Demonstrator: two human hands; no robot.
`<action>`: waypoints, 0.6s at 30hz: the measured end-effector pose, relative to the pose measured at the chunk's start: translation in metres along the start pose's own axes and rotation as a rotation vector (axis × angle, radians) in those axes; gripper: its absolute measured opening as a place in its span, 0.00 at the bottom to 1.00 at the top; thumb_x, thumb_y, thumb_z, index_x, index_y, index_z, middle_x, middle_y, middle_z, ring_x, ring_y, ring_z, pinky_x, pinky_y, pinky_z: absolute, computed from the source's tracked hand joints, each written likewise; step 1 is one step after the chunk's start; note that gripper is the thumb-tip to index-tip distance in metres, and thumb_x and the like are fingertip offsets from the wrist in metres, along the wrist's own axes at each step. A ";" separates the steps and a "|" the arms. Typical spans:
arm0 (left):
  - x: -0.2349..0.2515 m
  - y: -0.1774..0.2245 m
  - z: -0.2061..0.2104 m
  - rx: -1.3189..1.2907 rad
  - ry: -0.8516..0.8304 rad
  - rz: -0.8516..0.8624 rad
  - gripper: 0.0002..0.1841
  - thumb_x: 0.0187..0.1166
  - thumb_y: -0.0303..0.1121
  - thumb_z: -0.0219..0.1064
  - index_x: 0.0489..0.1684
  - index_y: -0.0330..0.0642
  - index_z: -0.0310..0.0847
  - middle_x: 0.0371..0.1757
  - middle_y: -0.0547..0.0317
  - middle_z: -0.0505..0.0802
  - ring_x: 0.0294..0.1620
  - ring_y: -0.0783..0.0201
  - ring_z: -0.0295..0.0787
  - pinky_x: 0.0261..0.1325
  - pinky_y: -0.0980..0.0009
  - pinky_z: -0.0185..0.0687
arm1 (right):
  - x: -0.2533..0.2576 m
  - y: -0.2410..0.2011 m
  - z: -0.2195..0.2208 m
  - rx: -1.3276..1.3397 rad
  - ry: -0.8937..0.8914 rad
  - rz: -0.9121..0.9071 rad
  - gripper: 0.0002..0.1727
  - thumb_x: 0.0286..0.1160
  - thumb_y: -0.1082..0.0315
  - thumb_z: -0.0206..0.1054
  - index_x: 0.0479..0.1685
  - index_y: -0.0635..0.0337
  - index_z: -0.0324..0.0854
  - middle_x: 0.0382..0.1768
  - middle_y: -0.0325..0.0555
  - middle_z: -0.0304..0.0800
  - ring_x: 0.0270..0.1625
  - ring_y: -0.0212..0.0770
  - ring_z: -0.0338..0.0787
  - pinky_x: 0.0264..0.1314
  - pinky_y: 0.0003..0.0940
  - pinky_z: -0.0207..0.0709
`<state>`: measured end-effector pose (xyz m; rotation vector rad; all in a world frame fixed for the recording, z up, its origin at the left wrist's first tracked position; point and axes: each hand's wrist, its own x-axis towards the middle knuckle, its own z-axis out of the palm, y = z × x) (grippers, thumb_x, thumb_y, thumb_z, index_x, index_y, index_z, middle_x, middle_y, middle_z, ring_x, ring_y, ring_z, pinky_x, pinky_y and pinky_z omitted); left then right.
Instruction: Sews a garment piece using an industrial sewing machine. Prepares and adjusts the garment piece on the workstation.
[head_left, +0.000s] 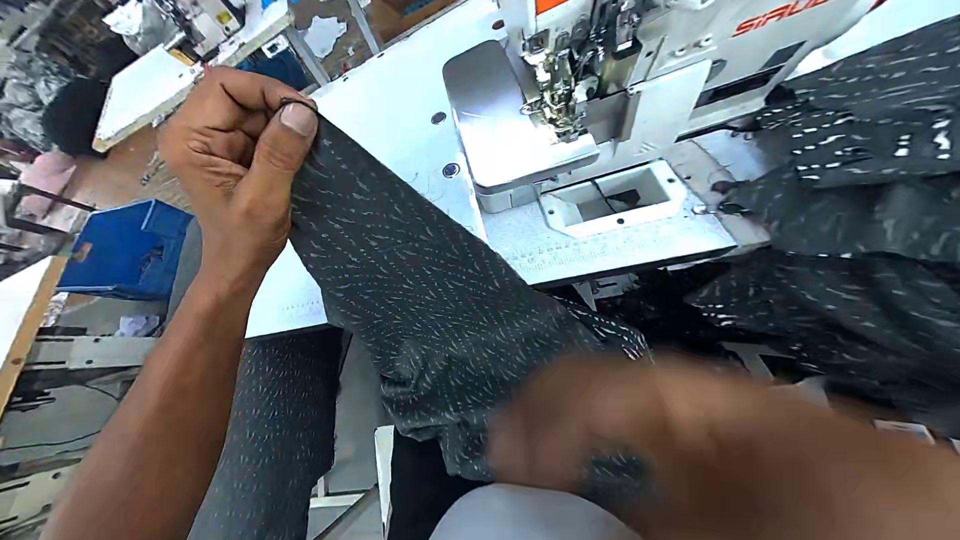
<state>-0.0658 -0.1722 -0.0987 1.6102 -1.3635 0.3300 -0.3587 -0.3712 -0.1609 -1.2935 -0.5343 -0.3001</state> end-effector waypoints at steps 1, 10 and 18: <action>0.000 0.002 -0.001 -0.005 -0.003 0.011 0.05 0.85 0.26 0.61 0.50 0.45 0.80 0.38 0.79 0.91 0.37 0.80 0.89 0.43 0.79 0.88 | 0.023 0.026 -0.015 -0.254 0.116 -0.035 0.10 0.83 0.61 0.69 0.50 0.56 0.89 0.62 0.36 0.90 0.60 0.29 0.90 0.60 0.26 0.88; 0.014 0.004 0.007 -0.063 -0.022 0.096 0.06 0.84 0.26 0.62 0.49 0.46 0.81 0.39 0.79 0.91 0.38 0.80 0.89 0.43 0.79 0.88 | 0.083 0.120 -0.051 -0.414 0.241 0.031 0.06 0.73 0.67 0.76 0.31 0.59 0.91 0.48 0.43 0.93 0.48 0.30 0.92 0.46 0.23 0.89; 0.039 -0.042 0.041 -0.082 -0.055 -0.058 0.04 0.83 0.28 0.64 0.45 0.38 0.83 0.37 0.68 0.92 0.38 0.74 0.90 0.45 0.72 0.89 | 0.040 0.104 -0.054 -0.304 0.235 0.137 0.07 0.73 0.67 0.73 0.28 0.57 0.90 0.39 0.37 0.93 0.30 0.25 0.86 0.28 0.20 0.81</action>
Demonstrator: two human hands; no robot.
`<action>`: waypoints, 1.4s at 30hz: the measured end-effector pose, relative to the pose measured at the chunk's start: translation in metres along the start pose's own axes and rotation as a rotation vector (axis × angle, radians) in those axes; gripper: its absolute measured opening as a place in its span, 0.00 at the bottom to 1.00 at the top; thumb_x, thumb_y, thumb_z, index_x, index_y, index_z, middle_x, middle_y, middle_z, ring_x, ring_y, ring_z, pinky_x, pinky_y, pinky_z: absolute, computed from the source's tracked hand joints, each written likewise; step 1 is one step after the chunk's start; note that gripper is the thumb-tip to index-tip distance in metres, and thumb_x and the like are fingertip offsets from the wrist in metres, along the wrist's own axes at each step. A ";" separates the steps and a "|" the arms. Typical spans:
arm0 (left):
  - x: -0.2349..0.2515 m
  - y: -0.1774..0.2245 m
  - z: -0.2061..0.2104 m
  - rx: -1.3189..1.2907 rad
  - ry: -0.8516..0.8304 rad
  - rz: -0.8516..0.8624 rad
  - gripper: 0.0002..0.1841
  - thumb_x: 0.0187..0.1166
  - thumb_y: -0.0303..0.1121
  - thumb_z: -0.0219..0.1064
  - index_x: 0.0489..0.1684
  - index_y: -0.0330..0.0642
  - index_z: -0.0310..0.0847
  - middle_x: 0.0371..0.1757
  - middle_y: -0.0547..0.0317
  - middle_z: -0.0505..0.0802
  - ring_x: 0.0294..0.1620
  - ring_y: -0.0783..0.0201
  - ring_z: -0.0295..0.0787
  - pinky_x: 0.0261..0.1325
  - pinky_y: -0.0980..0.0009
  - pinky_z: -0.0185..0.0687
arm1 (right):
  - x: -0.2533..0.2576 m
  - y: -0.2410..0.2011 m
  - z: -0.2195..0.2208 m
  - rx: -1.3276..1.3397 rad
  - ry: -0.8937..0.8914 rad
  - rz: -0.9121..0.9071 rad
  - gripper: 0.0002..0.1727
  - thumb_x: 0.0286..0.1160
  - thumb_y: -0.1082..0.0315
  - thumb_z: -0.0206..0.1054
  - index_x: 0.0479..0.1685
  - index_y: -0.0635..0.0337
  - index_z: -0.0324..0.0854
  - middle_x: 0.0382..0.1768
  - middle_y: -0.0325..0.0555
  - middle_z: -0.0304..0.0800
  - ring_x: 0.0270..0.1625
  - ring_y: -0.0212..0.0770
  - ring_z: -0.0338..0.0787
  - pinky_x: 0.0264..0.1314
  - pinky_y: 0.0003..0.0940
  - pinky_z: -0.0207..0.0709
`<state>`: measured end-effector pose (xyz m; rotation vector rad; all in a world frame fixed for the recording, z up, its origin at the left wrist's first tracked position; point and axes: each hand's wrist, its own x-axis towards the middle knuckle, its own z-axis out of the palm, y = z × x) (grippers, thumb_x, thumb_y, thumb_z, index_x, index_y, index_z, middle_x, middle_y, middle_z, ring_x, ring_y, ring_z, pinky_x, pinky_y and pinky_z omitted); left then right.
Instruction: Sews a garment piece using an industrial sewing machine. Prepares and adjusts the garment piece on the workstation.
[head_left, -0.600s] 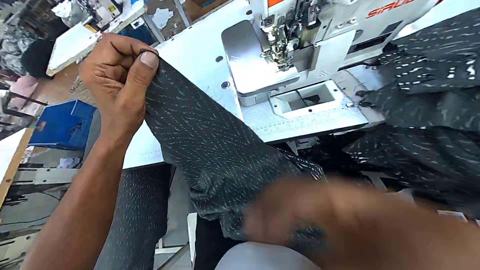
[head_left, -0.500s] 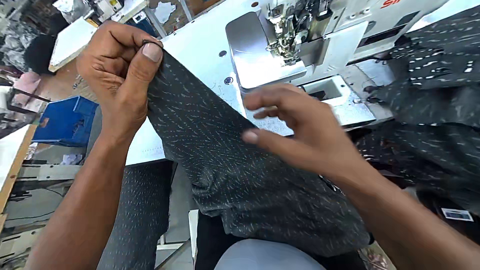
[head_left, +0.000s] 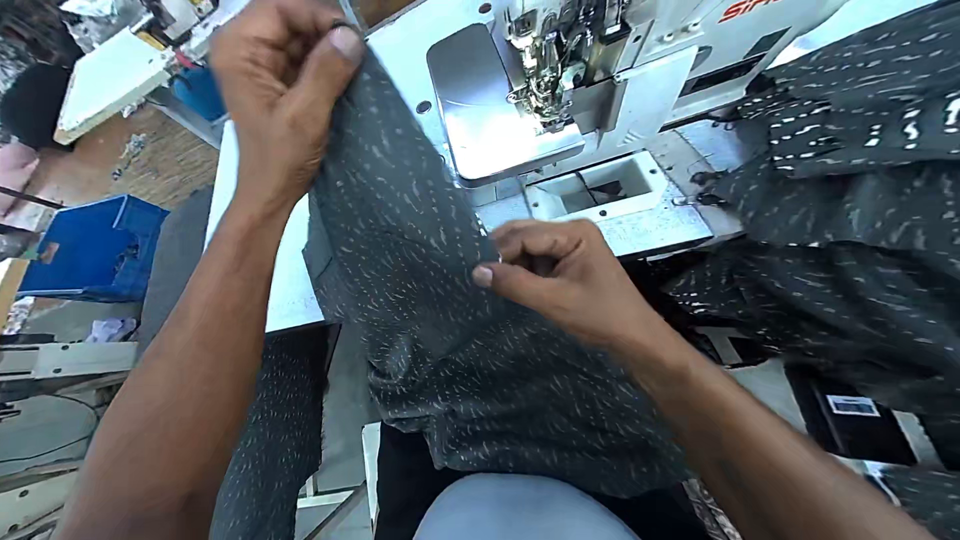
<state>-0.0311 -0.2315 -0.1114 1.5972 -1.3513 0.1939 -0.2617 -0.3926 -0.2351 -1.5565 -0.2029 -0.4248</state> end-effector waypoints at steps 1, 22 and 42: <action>0.005 -0.006 0.017 0.001 -0.054 -0.009 0.06 0.83 0.28 0.65 0.46 0.34 0.84 0.39 0.64 0.92 0.39 0.73 0.90 0.47 0.71 0.89 | -0.016 0.003 -0.001 0.021 0.017 0.037 0.08 0.73 0.67 0.73 0.27 0.56 0.89 0.35 0.36 0.92 0.28 0.26 0.84 0.26 0.21 0.79; -0.061 0.049 0.166 0.706 -0.256 -0.171 0.28 0.88 0.55 0.54 0.72 0.43 0.80 0.83 0.50 0.77 0.79 0.46 0.71 0.74 0.45 0.65 | -0.122 0.045 -0.036 -0.137 0.136 0.325 0.10 0.88 0.60 0.59 0.53 0.49 0.84 0.24 0.30 0.83 0.23 0.26 0.80 0.24 0.23 0.76; -0.011 -0.013 0.127 0.365 -0.314 -0.429 0.29 0.87 0.48 0.51 0.84 0.44 0.64 0.81 0.57 0.79 0.84 0.66 0.71 0.85 0.61 0.66 | -0.054 0.029 -0.054 0.005 0.259 0.206 0.12 0.87 0.67 0.53 0.45 0.58 0.82 0.25 0.36 0.81 0.25 0.30 0.80 0.26 0.24 0.74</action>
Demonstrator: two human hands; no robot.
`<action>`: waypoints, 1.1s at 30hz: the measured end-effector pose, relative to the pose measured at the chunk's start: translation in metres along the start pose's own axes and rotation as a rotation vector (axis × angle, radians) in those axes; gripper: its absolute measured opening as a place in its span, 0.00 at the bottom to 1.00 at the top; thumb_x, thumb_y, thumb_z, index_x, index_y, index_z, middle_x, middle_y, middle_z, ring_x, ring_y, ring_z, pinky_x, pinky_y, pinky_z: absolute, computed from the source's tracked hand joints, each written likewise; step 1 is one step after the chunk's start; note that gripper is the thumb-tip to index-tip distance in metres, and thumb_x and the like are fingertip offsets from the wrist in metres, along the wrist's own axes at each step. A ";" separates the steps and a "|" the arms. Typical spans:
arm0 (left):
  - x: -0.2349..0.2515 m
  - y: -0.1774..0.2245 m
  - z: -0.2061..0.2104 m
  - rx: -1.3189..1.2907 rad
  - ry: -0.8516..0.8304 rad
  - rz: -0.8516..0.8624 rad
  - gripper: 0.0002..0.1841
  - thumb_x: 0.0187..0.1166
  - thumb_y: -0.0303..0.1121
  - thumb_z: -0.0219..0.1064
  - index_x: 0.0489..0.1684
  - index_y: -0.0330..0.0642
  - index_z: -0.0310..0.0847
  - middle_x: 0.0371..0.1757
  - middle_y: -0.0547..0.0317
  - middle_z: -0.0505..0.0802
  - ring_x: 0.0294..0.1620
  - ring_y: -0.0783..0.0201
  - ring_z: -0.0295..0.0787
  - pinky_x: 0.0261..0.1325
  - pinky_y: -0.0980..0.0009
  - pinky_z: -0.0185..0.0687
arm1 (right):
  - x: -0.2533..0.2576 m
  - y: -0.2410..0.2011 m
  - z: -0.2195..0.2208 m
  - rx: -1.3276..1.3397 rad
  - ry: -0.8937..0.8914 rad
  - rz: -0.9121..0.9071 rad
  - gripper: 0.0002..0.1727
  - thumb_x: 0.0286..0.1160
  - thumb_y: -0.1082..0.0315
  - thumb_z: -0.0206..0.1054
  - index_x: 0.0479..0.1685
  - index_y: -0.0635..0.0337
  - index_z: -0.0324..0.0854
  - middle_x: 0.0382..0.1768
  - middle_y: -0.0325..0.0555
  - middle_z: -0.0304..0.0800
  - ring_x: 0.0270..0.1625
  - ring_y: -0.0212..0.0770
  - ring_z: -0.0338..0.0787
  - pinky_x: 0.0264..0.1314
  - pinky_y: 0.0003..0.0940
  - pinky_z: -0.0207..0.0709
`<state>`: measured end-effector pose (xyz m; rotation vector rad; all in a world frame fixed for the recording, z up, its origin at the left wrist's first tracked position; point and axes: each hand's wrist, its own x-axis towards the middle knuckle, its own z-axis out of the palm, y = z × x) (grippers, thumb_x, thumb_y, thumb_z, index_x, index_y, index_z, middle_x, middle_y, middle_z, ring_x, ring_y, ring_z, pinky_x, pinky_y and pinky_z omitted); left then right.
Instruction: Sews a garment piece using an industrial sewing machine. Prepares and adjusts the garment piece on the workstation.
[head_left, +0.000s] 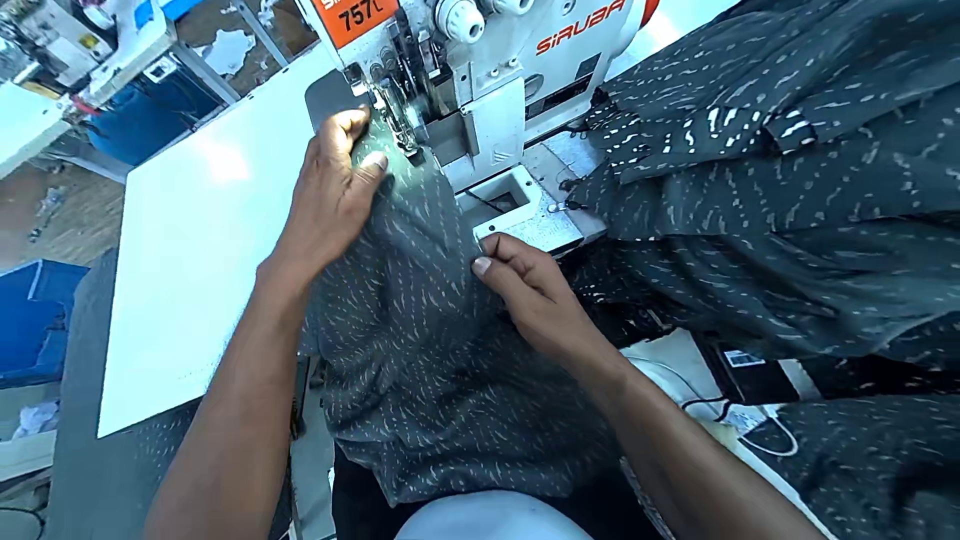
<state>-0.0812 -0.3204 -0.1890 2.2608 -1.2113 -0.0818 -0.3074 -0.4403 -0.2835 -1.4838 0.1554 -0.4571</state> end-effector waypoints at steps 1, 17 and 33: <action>-0.001 -0.004 -0.002 -0.042 0.001 0.028 0.30 0.88 0.48 0.50 0.86 0.42 0.62 0.83 0.54 0.78 0.84 0.66 0.70 0.86 0.62 0.66 | -0.001 0.003 0.002 0.035 0.005 -0.004 0.12 0.87 0.66 0.51 0.45 0.58 0.82 0.25 0.36 0.80 0.24 0.29 0.78 0.24 0.23 0.71; -0.278 -0.042 0.065 -0.704 0.429 -0.851 0.20 0.85 0.36 0.60 0.73 0.43 0.72 0.63 0.64 0.85 0.60 0.66 0.87 0.63 0.61 0.86 | -0.147 0.034 -0.021 0.082 -0.126 0.303 0.04 0.74 0.70 0.75 0.39 0.62 0.87 0.26 0.37 0.89 0.26 0.27 0.85 0.30 0.22 0.82; -0.262 -0.052 -0.009 -1.252 0.431 -0.447 0.16 0.75 0.47 0.73 0.59 0.56 0.87 0.53 0.66 0.96 0.57 0.68 0.93 0.63 0.62 0.90 | -0.158 0.026 -0.026 0.086 -0.103 0.305 0.05 0.72 0.60 0.76 0.34 0.48 0.88 0.20 0.27 0.85 0.22 0.20 0.80 0.25 0.18 0.75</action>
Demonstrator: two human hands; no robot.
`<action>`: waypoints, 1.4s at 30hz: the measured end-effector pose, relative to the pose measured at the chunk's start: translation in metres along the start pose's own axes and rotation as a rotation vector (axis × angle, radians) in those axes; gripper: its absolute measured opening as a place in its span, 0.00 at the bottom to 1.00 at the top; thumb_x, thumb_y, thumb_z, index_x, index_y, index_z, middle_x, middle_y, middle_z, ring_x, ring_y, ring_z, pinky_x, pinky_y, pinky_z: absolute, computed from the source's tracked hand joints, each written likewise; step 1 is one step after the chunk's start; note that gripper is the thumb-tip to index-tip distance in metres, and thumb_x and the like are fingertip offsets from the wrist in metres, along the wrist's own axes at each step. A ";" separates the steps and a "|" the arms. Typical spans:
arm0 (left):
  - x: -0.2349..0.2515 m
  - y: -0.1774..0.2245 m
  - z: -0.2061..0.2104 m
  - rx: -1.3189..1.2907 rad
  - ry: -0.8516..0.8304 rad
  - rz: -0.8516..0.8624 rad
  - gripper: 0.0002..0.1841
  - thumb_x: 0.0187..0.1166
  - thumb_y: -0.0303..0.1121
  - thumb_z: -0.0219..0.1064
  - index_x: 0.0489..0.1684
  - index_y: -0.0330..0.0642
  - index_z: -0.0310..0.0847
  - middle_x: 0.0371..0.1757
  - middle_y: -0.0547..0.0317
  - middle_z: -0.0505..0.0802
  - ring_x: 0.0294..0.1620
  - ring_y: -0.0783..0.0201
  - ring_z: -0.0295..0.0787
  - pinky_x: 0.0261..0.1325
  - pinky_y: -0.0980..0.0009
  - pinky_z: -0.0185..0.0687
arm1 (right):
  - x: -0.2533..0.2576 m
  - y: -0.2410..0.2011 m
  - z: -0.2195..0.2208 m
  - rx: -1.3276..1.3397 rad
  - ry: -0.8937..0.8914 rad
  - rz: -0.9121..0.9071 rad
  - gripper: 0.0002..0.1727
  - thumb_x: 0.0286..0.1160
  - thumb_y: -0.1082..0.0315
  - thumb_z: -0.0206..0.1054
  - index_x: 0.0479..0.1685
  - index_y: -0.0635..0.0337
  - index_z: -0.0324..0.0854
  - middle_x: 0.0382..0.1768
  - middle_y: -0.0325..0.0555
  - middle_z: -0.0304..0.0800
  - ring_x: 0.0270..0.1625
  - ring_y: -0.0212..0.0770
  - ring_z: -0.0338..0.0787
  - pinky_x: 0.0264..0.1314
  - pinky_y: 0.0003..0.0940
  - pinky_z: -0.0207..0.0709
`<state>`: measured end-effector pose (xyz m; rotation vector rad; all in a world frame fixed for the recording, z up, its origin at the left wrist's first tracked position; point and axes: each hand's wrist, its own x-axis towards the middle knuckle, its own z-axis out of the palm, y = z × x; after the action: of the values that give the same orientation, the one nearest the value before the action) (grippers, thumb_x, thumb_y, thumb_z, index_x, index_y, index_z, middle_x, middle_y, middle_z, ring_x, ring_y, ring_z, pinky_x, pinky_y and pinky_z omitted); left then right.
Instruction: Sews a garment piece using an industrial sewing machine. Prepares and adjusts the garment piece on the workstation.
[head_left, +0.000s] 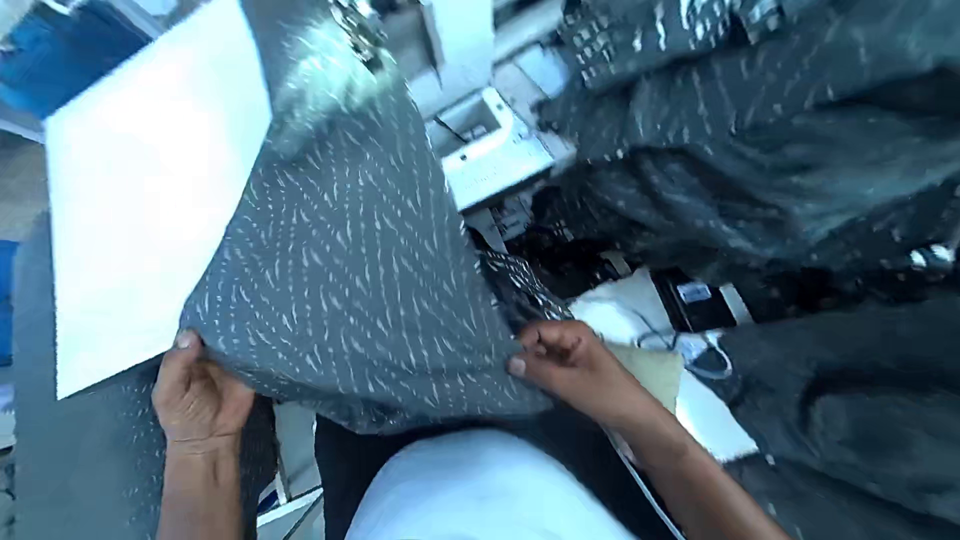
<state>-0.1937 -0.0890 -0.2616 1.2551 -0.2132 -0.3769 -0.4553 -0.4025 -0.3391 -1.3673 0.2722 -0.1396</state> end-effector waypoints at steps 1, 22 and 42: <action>0.001 0.004 -0.006 0.032 0.020 0.004 0.17 0.78 0.46 0.70 0.62 0.56 0.84 0.54 0.67 0.95 0.58 0.69 0.92 0.63 0.63 0.90 | 0.002 0.006 -0.001 -0.033 0.008 0.009 0.05 0.73 0.60 0.76 0.35 0.48 0.89 0.22 0.28 0.87 0.23 0.21 0.82 0.27 0.19 0.77; 0.033 0.036 0.007 0.538 -0.009 -0.107 0.11 0.74 0.31 0.70 0.51 0.40 0.90 0.42 0.54 0.96 0.40 0.65 0.95 0.46 0.67 0.94 | 0.096 -0.053 0.005 -0.080 0.057 -0.197 0.05 0.77 0.65 0.69 0.34 0.52 0.81 0.16 0.38 0.79 0.12 0.31 0.77 0.12 0.25 0.76; 0.006 -0.002 0.043 1.081 0.038 0.475 0.28 0.81 0.32 0.65 0.78 0.29 0.65 0.75 0.43 0.80 0.61 0.62 0.87 0.59 0.67 0.88 | 0.065 -0.040 -0.027 -0.320 -0.197 0.068 0.10 0.72 0.69 0.72 0.51 0.56 0.89 0.39 0.36 0.96 0.40 0.29 0.94 0.46 0.32 0.92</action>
<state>-0.2039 -0.1296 -0.2508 2.1932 -0.7282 0.2327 -0.3981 -0.4529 -0.3116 -1.6740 0.1796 0.1006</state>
